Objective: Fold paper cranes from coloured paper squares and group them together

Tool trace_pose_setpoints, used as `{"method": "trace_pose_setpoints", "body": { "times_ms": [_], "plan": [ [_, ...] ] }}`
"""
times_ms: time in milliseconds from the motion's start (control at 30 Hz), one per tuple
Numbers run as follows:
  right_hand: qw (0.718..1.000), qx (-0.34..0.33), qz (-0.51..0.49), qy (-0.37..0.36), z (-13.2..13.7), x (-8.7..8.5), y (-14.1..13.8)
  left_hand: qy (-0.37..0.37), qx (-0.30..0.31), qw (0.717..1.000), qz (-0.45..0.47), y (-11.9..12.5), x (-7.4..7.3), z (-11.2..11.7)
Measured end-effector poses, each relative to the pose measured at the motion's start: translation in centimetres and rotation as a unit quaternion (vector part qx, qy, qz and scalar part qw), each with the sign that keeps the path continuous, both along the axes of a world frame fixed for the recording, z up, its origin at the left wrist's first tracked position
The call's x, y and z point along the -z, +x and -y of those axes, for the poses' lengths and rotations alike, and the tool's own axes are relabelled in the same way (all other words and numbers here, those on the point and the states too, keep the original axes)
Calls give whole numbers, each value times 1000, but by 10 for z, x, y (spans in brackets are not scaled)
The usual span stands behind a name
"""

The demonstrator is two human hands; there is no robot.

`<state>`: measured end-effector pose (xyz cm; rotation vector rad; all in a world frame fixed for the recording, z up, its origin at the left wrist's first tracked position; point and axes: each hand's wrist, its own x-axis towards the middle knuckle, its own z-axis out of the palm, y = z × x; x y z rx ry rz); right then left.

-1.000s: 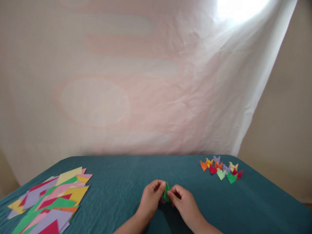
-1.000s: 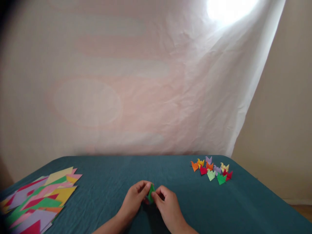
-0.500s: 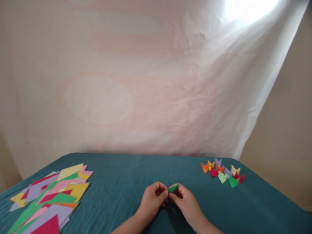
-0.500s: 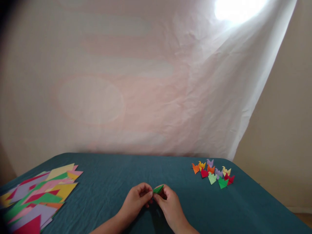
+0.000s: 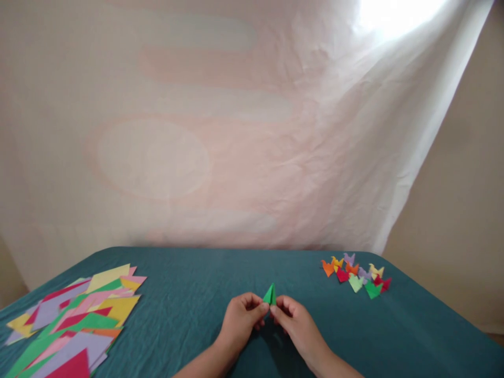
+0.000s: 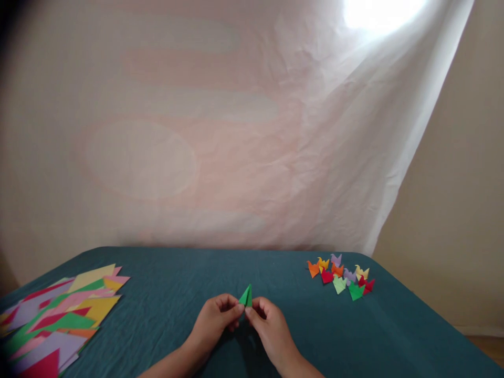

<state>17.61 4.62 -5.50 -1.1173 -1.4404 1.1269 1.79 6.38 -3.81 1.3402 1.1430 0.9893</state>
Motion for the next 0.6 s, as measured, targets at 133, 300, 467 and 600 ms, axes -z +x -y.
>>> {"method": "trace_pose_setpoints", "body": {
  "times_ms": [133, 300, 467, 600],
  "plan": [
    [994, 3, -95, -45, 0, -4, -1, -16, 5, 999, 34, 2, 0, -1],
    [978, 21, -198, -56, 2, -6, -4, -12, 1, 1000, 23, 7, -4, 3],
    [982, 43, -181, -33, 3, -6, -4, -1, 2, 1000, -16, 8, -6, 3],
    [992, 50, -119, 2, 5, -9, -3, 11, -1, 999, -45, 7, -5, 4]
  ]
}}
